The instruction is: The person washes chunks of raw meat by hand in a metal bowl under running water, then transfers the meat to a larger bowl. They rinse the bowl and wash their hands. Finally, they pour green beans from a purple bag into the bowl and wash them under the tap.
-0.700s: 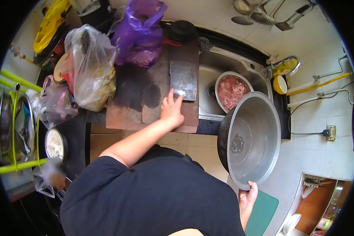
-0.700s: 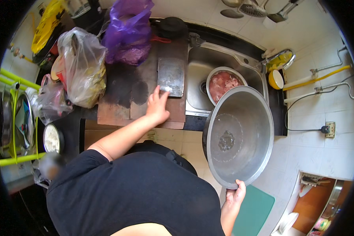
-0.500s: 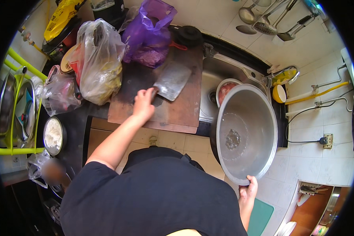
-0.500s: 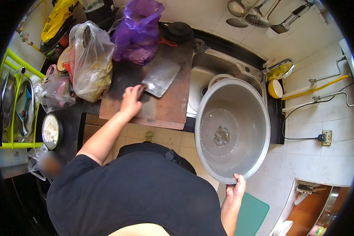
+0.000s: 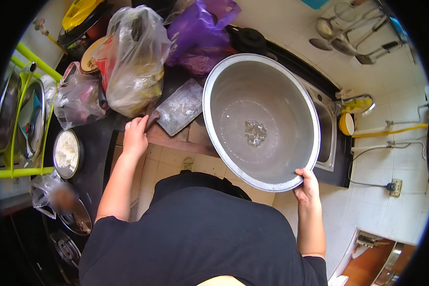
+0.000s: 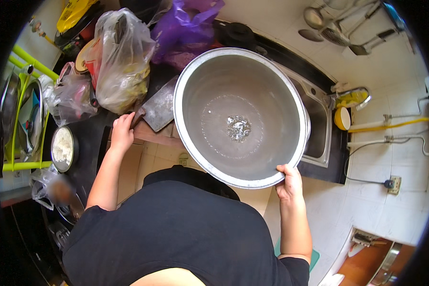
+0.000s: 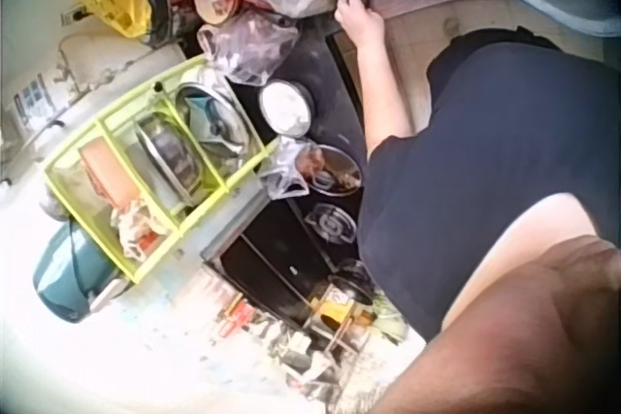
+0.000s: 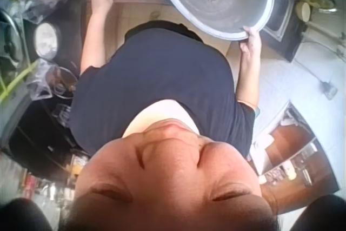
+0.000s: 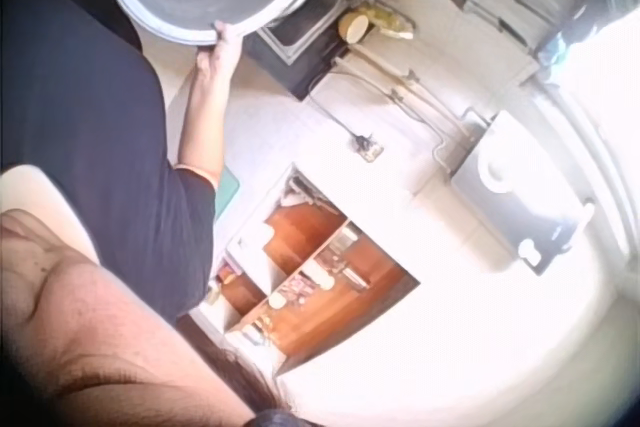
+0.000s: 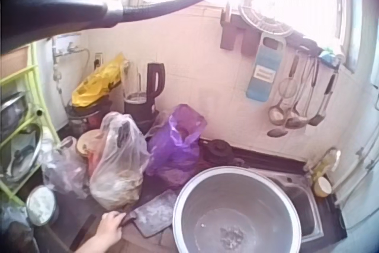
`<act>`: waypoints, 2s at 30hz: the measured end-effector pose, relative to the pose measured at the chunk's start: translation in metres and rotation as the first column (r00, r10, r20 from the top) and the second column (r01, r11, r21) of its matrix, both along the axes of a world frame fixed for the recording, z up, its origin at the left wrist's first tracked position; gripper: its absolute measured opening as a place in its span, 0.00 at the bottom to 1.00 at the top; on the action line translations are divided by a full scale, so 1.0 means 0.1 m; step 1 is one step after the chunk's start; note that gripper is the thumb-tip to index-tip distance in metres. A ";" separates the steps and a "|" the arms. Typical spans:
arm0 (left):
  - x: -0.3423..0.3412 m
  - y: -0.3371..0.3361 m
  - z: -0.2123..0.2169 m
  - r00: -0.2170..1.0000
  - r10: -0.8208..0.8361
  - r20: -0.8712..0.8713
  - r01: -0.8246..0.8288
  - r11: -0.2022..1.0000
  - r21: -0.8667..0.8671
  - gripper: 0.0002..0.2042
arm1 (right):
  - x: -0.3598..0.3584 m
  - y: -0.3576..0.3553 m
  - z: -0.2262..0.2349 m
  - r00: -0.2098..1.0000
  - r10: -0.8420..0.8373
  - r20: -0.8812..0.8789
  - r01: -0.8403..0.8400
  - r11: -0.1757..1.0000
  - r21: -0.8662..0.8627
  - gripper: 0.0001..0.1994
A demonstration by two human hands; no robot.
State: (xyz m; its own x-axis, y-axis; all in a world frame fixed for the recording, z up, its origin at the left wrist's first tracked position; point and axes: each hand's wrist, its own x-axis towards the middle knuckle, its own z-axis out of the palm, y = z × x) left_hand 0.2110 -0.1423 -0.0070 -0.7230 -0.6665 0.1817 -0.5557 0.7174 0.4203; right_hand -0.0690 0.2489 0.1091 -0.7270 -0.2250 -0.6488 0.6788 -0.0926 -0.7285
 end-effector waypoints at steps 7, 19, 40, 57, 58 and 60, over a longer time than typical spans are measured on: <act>0.31 0.29 0.03 0.989 0.122 0.086 -0.127 0.990 0.057 0.29 | -0.10 -0.74 -0.02 0.987 0.147 -0.065 -0.145 0.988 0.044 0.11; -0.05 0.38 0.47 0.923 0.024 -0.383 0.047 0.984 0.174 0.21 | -0.10 -0.90 -0.26 0.969 0.226 -0.094 -0.226 0.974 0.018 0.16; -3.34 2.94 1.43 0.720 -0.312 -0.621 0.692 0.395 0.604 0.13 | -3.14 1.24 -2.00 0.906 0.356 -0.229 -0.296 0.920 0.258 0.26; -5.48 2.95 -1.79 0.896 0.424 0.136 -0.128 -0.046 0.991 0.23 | -4.01 0.59 -3.26 0.968 0.249 -0.012 -0.245 0.959 0.143 0.36; -5.49 2.88 -1.87 0.893 0.433 0.123 -0.043 -0.190 0.981 0.23 | -4.04 0.54 -3.16 0.958 0.284 0.025 -0.285 0.954 0.093 0.36; -5.54 2.79 -1.91 0.881 0.412 0.232 -0.016 -0.465 0.885 0.23 | -4.09 0.44 -3.01 0.932 0.350 0.091 -0.350 0.937 -0.013 0.37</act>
State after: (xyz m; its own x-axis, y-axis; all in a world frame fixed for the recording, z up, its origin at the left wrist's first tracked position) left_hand -0.3435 0.1368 -0.1983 -0.5407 -0.1307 -0.8310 -0.3022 -0.8918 0.3369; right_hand -0.4783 0.2931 -0.1919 -0.5409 -0.4525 -0.7090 0.7306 0.1648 -0.6626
